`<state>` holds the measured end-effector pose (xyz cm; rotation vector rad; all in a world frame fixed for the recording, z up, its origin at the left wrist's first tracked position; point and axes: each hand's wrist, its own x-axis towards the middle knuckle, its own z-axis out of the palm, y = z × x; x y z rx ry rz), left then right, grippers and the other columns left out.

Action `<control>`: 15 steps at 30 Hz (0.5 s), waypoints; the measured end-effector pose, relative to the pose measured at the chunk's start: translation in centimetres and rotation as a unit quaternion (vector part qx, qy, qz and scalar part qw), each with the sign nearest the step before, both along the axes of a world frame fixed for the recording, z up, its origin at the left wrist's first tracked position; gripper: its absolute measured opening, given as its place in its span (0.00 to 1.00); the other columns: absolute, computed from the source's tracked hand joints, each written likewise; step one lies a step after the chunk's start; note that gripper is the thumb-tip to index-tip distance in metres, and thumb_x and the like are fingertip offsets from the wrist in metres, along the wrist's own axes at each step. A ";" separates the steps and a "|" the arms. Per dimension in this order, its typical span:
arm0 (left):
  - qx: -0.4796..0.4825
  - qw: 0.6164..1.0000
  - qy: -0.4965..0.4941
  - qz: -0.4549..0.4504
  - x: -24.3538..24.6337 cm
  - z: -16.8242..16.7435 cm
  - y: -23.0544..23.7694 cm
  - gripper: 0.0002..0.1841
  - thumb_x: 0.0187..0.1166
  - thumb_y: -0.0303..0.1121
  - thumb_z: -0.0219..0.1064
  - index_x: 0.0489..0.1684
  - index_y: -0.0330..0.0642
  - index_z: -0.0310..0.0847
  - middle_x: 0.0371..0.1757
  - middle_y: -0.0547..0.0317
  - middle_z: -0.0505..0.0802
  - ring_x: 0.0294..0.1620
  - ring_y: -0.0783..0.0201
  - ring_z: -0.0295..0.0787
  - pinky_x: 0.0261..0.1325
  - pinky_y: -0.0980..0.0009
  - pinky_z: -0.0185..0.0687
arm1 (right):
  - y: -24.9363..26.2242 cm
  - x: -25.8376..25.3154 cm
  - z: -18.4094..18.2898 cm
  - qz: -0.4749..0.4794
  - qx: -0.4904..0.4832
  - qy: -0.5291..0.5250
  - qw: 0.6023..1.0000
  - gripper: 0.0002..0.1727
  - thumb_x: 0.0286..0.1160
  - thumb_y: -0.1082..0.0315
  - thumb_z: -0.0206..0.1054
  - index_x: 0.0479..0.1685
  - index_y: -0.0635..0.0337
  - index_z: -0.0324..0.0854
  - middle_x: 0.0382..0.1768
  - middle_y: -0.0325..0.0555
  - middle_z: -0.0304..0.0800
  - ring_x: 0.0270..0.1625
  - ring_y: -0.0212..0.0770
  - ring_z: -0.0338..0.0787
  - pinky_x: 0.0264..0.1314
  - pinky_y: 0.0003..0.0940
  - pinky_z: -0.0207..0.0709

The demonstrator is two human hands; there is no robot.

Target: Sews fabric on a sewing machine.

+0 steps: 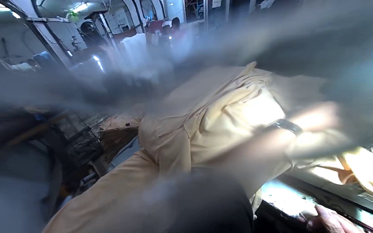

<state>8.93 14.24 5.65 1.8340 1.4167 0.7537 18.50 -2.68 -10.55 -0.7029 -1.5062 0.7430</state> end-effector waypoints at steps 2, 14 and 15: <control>0.020 0.991 -0.132 0.010 0.4 -1.5 0.7 0.09 0.85 0.20 0.58 0.50 0.16 0.78 0.36 0.46 0.85 0.34 0.72 0.76 0.40 0.80 0.73 | 0.0 0.0 0.0 -0.002 -0.002 -0.002 1.000 0.21 0.89 0.69 0.54 0.23 0.53 0.85 0.26 0.17 0.91 0.33 0.13 0.89 0.45 0.16 0.85; 0.012 0.994 -0.107 -0.019 -0.3 -1.6 1.5 0.10 0.87 0.24 0.59 0.46 0.21 0.81 0.35 0.48 0.87 0.33 0.72 0.81 0.42 0.79 0.78 | -0.3 -1.6 3.8 0.040 -0.031 0.002 0.999 0.19 0.84 0.73 0.54 0.21 0.73 0.78 0.19 0.38 0.85 0.29 0.24 0.90 0.42 0.22 0.86; 0.011 0.991 -0.130 -0.021 -0.5 -1.8 1.6 0.09 0.86 0.23 0.60 0.44 0.23 0.82 0.30 0.52 0.86 0.29 0.74 0.79 0.37 0.80 0.77 | -0.3 -1.6 3.8 0.044 -0.028 0.005 0.999 0.19 0.84 0.73 0.54 0.22 0.73 0.78 0.20 0.38 0.85 0.30 0.24 0.90 0.42 0.21 0.86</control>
